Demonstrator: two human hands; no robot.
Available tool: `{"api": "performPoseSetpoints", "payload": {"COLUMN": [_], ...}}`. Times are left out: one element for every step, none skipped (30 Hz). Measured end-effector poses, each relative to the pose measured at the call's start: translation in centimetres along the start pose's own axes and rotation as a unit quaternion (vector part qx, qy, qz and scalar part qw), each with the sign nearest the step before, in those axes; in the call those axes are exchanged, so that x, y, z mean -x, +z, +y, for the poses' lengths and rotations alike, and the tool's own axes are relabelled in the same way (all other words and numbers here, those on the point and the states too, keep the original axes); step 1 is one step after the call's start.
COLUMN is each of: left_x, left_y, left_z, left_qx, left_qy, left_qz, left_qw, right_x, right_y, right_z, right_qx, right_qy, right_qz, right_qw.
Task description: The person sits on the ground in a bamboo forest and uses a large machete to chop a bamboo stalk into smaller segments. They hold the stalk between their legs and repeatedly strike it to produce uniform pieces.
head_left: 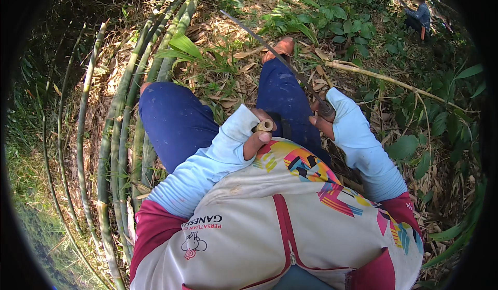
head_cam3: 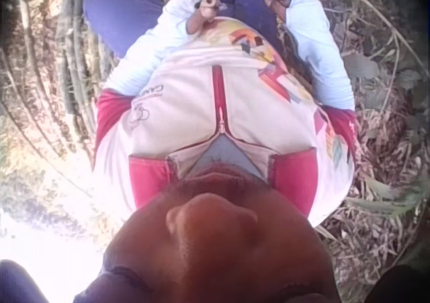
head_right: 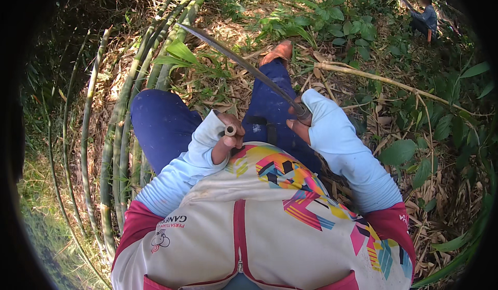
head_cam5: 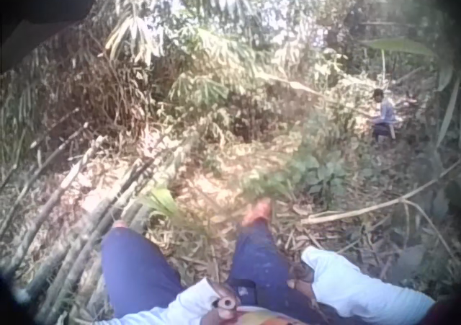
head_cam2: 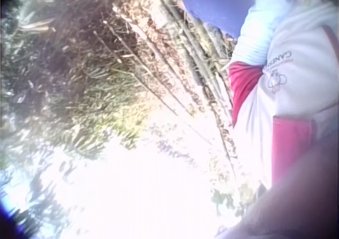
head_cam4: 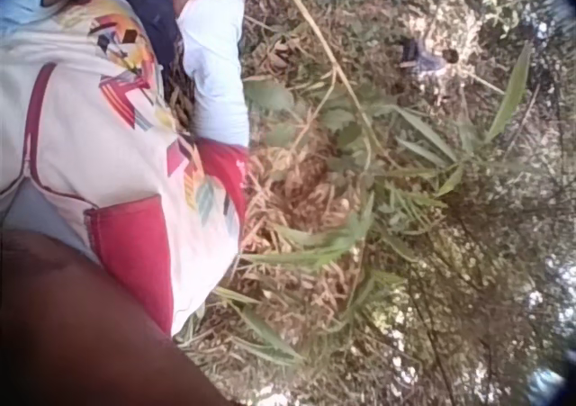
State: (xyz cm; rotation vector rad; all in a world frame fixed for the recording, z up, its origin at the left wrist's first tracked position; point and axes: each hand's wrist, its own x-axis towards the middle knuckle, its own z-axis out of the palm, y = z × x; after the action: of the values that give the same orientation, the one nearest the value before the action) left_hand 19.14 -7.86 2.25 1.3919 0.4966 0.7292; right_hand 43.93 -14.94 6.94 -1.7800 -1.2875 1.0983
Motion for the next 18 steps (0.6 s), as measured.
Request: {"api": "performPoseSetpoints", "payload": {"left_x": [-0.1,-0.1,-0.2,-0.4,-0.4,0.6,0.3,0.2,0.1,0.3,0.4,0.4,0.6,0.5,0.5,0.2,0.1,-0.1], "left_y": [-0.1,0.0,0.3,0.6,0.8,0.2,-0.6,-1.1,-1.3,-1.4,-1.3,-1.1,-1.4,-1.6,-1.7,-1.9,-2.1,-2.2], "left_z": [0.0,0.2,0.2,0.5,0.5,-2.1,-2.4,-2.4,-2.7,-2.7,-2.6,-2.4,-3.0,-3.4,-3.7,-4.0,-4.2,-4.3], "left_qx": [-0.024,-0.045,-0.020,0.005,0.029,0.034,0.067,0.109,0.132,0.137,0.107,0.076,0.044,0.025,0.006,0.000,0.019,0.037], "left_qy": [0.009,0.018,0.019,0.020,0.020,-0.012,-0.012,-0.016,-0.019,-0.015,-0.006,0.003,0.016,0.035,0.054,0.079,0.067,0.054], "left_qz": [0.004,0.005,0.005,0.004,0.005,0.041,0.000,-0.050,-0.080,-0.089,-0.074,-0.058,-0.059,-0.064,-0.067,-0.076,-0.087,-0.098], "left_qw": [1.000,0.999,1.000,1.000,0.999,0.999,0.998,0.993,0.988,0.986,0.991,0.995,0.997,0.997,0.996,0.994,0.994,0.993], "right_x": [0.5,1.0,1.4,1.4,1.5,1.4,1.4,1.5,1.5,1.4,1.4,1.4,1.4,1.4,1.4,1.5,1.5,1.5], "right_y": [0.0,-0.1,0.2,0.5,0.8,0.8,0.8,0.8,1.0,1.3,1.5,1.7,1.7,1.7,1.8,1.9,2.0,2.0], "right_z": [-2.3,-4.1,-4.1,-4.0,-3.8,-4.1,-4.4,-4.5,-4.7,-4.8,-4.9,-5.1,-5.0,-4.9,-4.8,-4.9,-5.1,-5.3], "right_qx": [0.024,0.062,0.064,0.121,0.177,0.225,0.271,0.316,0.322,0.329,0.335,0.333,0.333,0.333,0.332,0.333,0.333,0.335], "right_qy": [0.011,0.028,-0.060,-0.117,-0.173,-0.209,-0.242,-0.274,-0.281,-0.288,-0.295,-0.274,-0.279,-0.284,-0.289,-0.294,-0.299,-0.304], "right_qz": [-0.013,-0.035,-0.025,-0.021,-0.017,-0.030,-0.038,-0.046,-0.048,-0.049,-0.051,-0.069,-0.061,-0.054,-0.048,-0.048,-0.048,-0.048], "right_qw": [1.000,0.997,0.996,0.986,0.969,0.951,0.931,0.907,0.903,0.898,0.893,0.900,0.899,0.898,0.897,0.895,0.893,0.891]}}
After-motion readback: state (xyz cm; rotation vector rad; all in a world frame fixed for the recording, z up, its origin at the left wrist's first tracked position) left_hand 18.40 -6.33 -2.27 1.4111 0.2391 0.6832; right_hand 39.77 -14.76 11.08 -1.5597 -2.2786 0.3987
